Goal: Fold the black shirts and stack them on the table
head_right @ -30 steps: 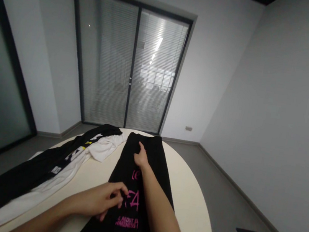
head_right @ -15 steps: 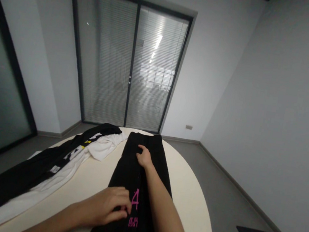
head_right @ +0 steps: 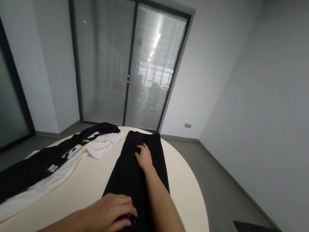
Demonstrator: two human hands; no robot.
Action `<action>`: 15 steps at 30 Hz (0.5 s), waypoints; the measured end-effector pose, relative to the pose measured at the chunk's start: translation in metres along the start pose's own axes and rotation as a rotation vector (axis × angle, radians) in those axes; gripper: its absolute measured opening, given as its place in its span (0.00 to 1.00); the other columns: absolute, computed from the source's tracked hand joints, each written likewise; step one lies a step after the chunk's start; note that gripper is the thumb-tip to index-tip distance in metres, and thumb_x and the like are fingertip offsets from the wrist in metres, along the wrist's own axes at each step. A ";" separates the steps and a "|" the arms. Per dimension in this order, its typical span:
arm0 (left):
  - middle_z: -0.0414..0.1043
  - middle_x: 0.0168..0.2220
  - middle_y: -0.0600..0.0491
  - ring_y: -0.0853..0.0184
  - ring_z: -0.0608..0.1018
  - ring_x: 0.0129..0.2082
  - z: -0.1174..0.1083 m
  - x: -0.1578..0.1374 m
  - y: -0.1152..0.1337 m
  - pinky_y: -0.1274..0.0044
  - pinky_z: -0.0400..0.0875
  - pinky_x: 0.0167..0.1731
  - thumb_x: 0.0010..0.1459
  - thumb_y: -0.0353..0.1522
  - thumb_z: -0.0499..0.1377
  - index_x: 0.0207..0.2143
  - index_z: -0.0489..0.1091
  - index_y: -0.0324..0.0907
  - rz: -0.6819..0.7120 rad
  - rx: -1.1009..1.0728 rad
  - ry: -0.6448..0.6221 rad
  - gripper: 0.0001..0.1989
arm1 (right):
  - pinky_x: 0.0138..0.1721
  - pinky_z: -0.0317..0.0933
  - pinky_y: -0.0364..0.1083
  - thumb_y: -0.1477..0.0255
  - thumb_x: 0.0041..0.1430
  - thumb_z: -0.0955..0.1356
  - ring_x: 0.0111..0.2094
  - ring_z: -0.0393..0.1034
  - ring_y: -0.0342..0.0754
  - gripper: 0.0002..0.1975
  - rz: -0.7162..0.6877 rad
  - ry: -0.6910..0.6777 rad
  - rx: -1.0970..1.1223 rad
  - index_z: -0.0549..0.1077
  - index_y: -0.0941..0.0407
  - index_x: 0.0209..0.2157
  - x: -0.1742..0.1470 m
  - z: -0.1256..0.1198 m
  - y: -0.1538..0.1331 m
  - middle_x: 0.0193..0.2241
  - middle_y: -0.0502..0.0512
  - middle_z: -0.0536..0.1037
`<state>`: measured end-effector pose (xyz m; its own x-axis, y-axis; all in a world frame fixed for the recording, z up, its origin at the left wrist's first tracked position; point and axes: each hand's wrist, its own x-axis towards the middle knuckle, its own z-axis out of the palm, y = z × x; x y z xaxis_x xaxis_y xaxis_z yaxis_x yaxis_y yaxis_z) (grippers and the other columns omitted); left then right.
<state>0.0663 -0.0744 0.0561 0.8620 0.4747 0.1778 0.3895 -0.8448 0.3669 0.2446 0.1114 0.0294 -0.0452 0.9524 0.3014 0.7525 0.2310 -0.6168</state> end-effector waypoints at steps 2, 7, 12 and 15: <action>0.73 0.45 0.55 0.64 0.75 0.42 0.000 -0.002 0.001 0.73 0.69 0.42 0.59 0.37 0.61 0.52 0.69 0.52 0.028 0.013 -0.060 0.18 | 0.62 0.54 0.52 0.75 0.55 0.70 0.60 0.62 0.55 0.18 -0.010 0.012 -0.067 0.75 0.57 0.49 -0.009 -0.004 -0.003 0.61 0.62 0.65; 0.72 0.46 0.55 0.63 0.75 0.43 -0.004 -0.005 0.002 0.72 0.68 0.44 0.54 0.42 0.65 0.52 0.72 0.55 0.134 -0.012 -0.156 0.21 | 0.47 0.64 0.50 0.66 0.58 0.69 0.47 0.70 0.55 0.15 0.048 0.054 -0.253 0.74 0.54 0.46 -0.029 -0.020 -0.008 0.44 0.61 0.76; 0.70 0.44 0.56 0.64 0.74 0.43 -0.013 -0.007 0.015 0.73 0.67 0.41 0.54 0.35 0.65 0.45 0.75 0.53 0.159 0.020 -0.216 0.14 | 0.36 0.61 0.46 0.61 0.59 0.68 0.34 0.74 0.50 0.13 0.109 -0.077 -0.194 0.74 0.54 0.42 -0.046 -0.033 0.008 0.31 0.55 0.78; 0.70 0.48 0.56 0.63 0.74 0.46 -0.011 -0.009 0.024 0.74 0.67 0.42 0.57 0.32 0.63 0.42 0.75 0.51 0.217 0.022 -0.233 0.09 | 0.34 0.60 0.44 0.63 0.60 0.67 0.32 0.73 0.47 0.12 0.004 -0.153 -0.082 0.75 0.54 0.43 -0.059 -0.034 0.022 0.31 0.52 0.78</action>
<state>0.0643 -0.0964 0.0732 0.9758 0.2159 0.0345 0.1936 -0.9265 0.3228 0.2864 0.0539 0.0232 -0.1369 0.9740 0.1807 0.8036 0.2159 -0.5546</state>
